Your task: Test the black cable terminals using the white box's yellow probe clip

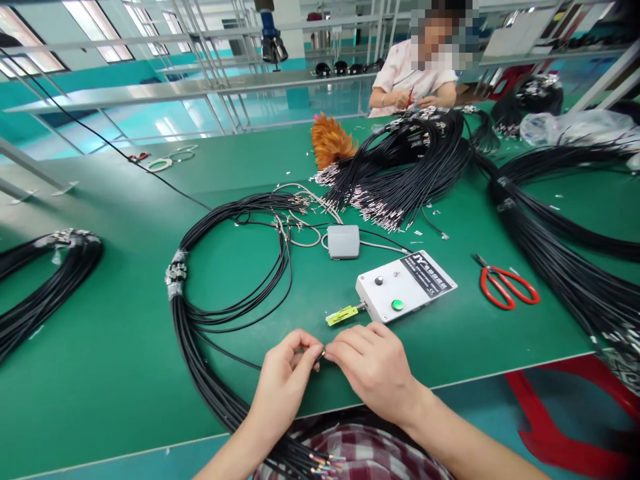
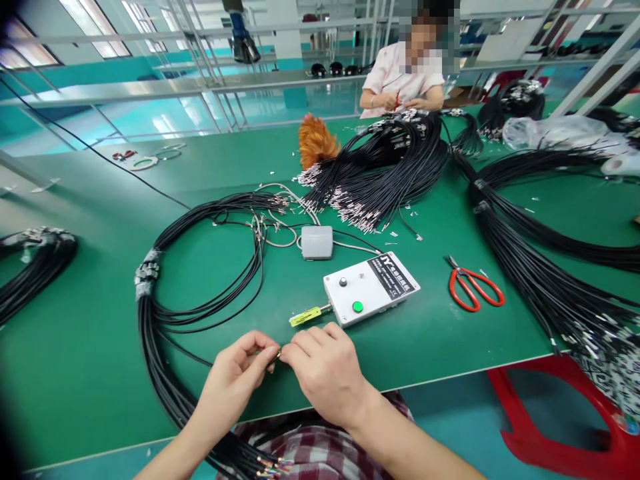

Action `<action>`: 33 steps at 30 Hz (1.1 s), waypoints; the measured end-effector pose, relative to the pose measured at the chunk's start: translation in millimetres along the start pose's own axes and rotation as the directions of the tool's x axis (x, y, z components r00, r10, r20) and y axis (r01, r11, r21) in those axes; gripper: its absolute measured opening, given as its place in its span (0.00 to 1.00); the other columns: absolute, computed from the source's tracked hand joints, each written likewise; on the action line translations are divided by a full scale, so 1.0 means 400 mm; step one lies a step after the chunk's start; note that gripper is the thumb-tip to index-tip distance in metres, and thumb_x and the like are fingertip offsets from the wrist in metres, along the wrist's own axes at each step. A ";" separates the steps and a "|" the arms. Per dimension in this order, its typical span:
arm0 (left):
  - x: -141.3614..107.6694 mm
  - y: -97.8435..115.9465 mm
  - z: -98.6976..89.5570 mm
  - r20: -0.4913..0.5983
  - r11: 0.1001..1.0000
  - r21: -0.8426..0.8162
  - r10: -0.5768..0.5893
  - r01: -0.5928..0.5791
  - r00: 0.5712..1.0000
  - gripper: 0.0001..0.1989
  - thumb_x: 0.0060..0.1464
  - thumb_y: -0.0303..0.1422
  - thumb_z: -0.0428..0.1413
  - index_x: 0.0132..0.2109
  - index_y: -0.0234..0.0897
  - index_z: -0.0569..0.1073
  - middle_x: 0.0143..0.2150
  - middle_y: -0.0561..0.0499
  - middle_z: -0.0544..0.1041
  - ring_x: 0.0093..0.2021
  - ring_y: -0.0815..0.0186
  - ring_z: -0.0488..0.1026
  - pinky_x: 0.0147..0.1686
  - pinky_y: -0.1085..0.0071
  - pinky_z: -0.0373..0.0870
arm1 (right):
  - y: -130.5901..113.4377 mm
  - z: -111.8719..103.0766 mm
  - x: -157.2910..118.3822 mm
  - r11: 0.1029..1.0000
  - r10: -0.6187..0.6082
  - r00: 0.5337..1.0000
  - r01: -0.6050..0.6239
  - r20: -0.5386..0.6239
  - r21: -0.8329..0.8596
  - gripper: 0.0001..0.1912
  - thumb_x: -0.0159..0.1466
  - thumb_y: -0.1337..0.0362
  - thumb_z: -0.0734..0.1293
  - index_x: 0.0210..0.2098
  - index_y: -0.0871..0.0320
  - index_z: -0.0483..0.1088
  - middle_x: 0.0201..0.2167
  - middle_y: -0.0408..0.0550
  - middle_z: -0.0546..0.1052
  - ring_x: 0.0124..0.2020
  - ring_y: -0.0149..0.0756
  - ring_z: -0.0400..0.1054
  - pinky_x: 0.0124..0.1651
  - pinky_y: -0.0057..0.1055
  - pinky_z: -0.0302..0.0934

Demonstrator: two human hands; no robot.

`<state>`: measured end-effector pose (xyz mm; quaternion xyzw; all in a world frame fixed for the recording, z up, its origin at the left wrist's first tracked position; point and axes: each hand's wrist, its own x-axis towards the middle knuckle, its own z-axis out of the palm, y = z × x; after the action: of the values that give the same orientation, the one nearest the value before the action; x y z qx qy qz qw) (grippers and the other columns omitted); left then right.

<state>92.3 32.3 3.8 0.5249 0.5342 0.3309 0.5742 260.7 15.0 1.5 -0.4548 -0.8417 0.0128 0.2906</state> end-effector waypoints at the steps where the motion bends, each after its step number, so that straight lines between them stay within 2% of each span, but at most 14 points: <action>1: 0.001 -0.001 0.001 -0.016 1.000 0.003 0.001 -0.001 1.000 0.14 0.54 0.41 0.58 0.29 0.35 0.70 0.22 0.57 0.68 0.19 0.74 0.56 0.18 0.77 0.51 | 0.005 0.000 -0.002 1.000 0.012 1.000 -0.012 -0.009 -0.008 0.14 0.71 0.66 0.59 0.32 0.58 0.73 0.29 0.45 0.79 0.30 0.34 0.68 0.34 0.35 0.49; 5: 0.015 0.000 0.001 -0.087 0.999 -0.021 -0.027 0.025 0.996 0.14 0.52 0.42 0.58 0.29 0.35 0.69 0.21 0.57 0.67 0.17 0.75 0.54 0.17 0.78 0.48 | 0.040 -0.007 -0.013 0.992 0.114 0.979 -0.122 -0.170 -0.036 0.11 0.71 0.68 0.60 0.34 0.58 0.72 0.30 0.44 0.79 0.33 0.33 0.70 0.37 0.33 0.50; 7: 0.027 0.001 -0.001 -0.093 0.999 -0.027 -0.033 0.031 0.995 0.14 0.51 0.42 0.58 0.30 0.35 0.69 0.21 0.57 0.68 0.17 0.75 0.54 0.17 0.78 0.48 | 0.061 -0.015 -0.008 0.990 0.103 0.973 -0.121 -0.205 -0.076 0.09 0.70 0.68 0.62 0.35 0.58 0.73 0.33 0.44 0.80 0.36 0.34 0.71 0.39 0.34 0.51; 12: 0.054 0.009 -0.002 -0.087 0.999 -0.024 -0.029 0.027 0.996 0.14 0.50 0.43 0.58 0.30 0.35 0.69 0.21 0.58 0.68 0.17 0.76 0.55 0.17 0.79 0.48 | 0.102 -0.016 0.018 0.976 -0.002 0.998 -0.013 -0.066 -0.215 0.05 0.68 0.68 0.64 0.40 0.58 0.73 0.40 0.44 0.81 0.44 0.37 0.71 0.45 0.37 0.50; 18: 0.072 0.012 0.000 -0.096 0.999 -0.026 -0.024 0.021 0.995 0.15 0.50 0.43 0.58 0.30 0.35 0.68 0.21 0.58 0.68 0.16 0.77 0.54 0.17 0.79 0.48 | 0.120 0.003 0.026 0.956 -0.021 0.999 0.027 0.026 -0.292 0.08 0.67 0.68 0.66 0.46 0.60 0.72 0.45 0.47 0.80 0.48 0.39 0.69 0.48 0.38 0.49; 21: 0.081 0.009 0.002 -0.098 1.000 -0.017 -0.019 0.017 0.995 0.15 0.49 0.43 0.58 0.31 0.35 0.68 0.21 0.58 0.68 0.16 0.77 0.55 0.16 0.79 0.48 | 0.124 0.006 0.033 0.951 -0.014 0.999 0.028 0.046 -0.307 0.07 0.66 0.70 0.67 0.44 0.59 0.73 0.43 0.47 0.81 0.46 0.38 0.69 0.47 0.38 0.48; 26: 0.092 -0.002 0.008 -0.094 1.000 0.012 0.009 -0.008 0.996 0.13 0.50 0.42 0.57 0.30 0.35 0.69 0.21 0.57 0.69 0.16 0.76 0.56 0.16 0.78 0.49 | 0.133 0.002 0.054 0.951 -0.005 0.992 0.042 0.124 -0.306 0.05 0.63 0.73 0.69 0.36 0.57 0.75 0.30 0.42 0.80 0.36 0.35 0.69 0.45 0.38 0.47; 33: 0.105 -0.010 0.022 -0.099 0.998 0.059 0.039 -0.033 0.994 0.11 0.51 0.39 0.57 0.29 0.36 0.69 0.21 0.57 0.69 0.17 0.75 0.56 0.17 0.78 0.50 | 0.134 -0.009 0.067 0.954 0.021 0.982 0.037 0.186 -0.299 0.05 0.62 0.72 0.70 0.35 0.56 0.76 0.29 0.41 0.79 0.35 0.35 0.68 0.45 0.38 0.45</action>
<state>108.7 68.6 -12.2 0.5335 0.5621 0.3515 0.5252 292.0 66.4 1.8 -0.4871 -0.8592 -0.0740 0.1376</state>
